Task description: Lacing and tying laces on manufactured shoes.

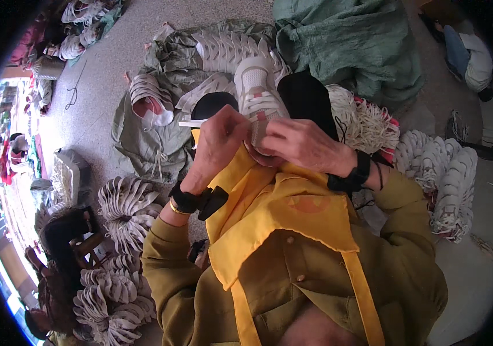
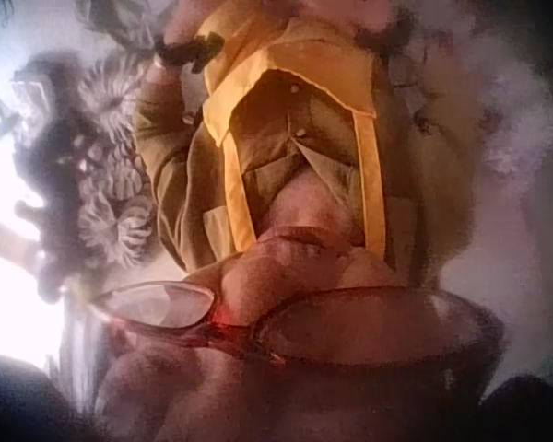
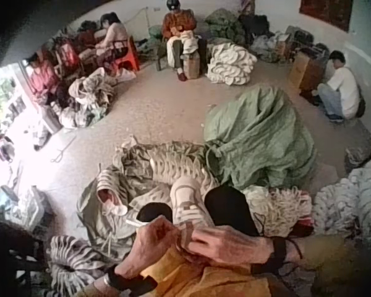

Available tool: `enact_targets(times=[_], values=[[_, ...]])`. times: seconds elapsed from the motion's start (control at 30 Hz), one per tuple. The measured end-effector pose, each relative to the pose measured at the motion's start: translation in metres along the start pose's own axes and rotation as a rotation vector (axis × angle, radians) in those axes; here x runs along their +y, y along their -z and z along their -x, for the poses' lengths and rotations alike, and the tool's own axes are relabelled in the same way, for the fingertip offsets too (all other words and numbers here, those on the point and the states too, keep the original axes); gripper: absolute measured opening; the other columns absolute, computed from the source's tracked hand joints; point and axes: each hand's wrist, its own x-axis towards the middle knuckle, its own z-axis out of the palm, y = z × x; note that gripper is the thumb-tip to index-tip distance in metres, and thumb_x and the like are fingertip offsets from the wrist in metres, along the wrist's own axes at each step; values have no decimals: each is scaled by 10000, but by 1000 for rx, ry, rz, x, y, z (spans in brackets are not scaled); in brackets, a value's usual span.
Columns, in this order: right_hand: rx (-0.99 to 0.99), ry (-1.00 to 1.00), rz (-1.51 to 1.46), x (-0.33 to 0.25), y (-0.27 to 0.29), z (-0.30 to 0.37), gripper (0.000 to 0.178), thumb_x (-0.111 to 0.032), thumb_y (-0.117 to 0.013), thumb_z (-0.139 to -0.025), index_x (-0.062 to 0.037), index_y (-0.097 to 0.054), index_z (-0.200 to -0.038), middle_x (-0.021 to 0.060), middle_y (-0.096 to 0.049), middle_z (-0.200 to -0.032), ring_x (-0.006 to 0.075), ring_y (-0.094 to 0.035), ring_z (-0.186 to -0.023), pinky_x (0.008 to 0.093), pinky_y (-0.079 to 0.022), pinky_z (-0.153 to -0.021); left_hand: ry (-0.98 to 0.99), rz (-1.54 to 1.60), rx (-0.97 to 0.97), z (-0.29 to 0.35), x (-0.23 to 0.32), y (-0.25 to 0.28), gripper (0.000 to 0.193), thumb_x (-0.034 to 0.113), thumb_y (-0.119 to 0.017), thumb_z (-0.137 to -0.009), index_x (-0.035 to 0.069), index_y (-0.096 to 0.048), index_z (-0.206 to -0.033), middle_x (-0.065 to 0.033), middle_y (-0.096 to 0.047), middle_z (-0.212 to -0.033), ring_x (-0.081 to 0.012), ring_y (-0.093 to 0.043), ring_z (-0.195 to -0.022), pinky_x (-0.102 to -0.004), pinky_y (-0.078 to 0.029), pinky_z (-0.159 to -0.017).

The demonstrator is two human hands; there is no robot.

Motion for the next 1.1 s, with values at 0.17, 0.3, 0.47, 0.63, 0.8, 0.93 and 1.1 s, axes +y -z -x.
enact_targets(times=[0.17,0.3,0.47,0.63,0.8,0.93,1.1], values=[[88,61,-71,3,-3,4,214,-30,-678,-750,-11,-610,-952,105,-576,-930,293,-629,-811,371,-540,-695,52,-30,16,1,1,-7,109,87,-626,-958,-5,-583,-917,-12,-630,-755,-58,-573,-663,-241,-465,-583],[122,52,-108,6,-3,7,197,-31,-673,-764,-4,-615,-950,110,-584,-906,290,-631,-808,365,-538,-680,67,-71,26,-2,10,-9,113,70,-614,-945,-17,-564,-894,-32,-621,-725,-66,-569,-655,-251,-463,-575],[140,47,-119,5,-4,7,183,17,-682,-778,0,-614,-947,108,-588,-906,290,-632,-800,363,-535,-670,-21,-164,38,-5,4,-13,94,40,-598,-915,-30,-544,-881,-64,-612,-700,-86,-567,-646,-269,-463,-576],[138,35,-142,7,-6,8,190,57,-685,-777,2,-615,-946,105,-589,-903,294,-632,-793,366,-532,-665,-140,-225,49,-7,9,-18,87,36,-589,-893,-33,-538,-904,-130,-611,-703,-193,-590,-603,-334,-472,-585],[142,37,-120,8,-8,8,140,-57,-669,-800,-39,-585,-910,94,-545,-862,293,-630,-800,372,-546,-695,-218,-332,-32,-18,10,-10,107,52,-597,-898,-28,-528,-915,-219,-589,-717,-408,-602,-670,-402,-464,-593],[141,30,-109,8,-8,8,134,-53,-671,-806,-39,-585,-908,94,-545,-862,296,-629,-794,374,-543,-688,-191,-448,-66,-25,15,-10,102,48,-600,-897,-22,-527,-909,-233,-584,-709,-448,-599,-713,-434,-462,-593],[160,46,-120,9,-12,9,138,-48,-662,-792,-42,-591,-909,92,-547,-859,295,-630,-786,375,-540,-678,-337,-286,-49,-20,13,-12,81,21,-593,-899,-21,-524,-907,-210,-591,-723,-431,-595,-683,-416,-464,-586]])
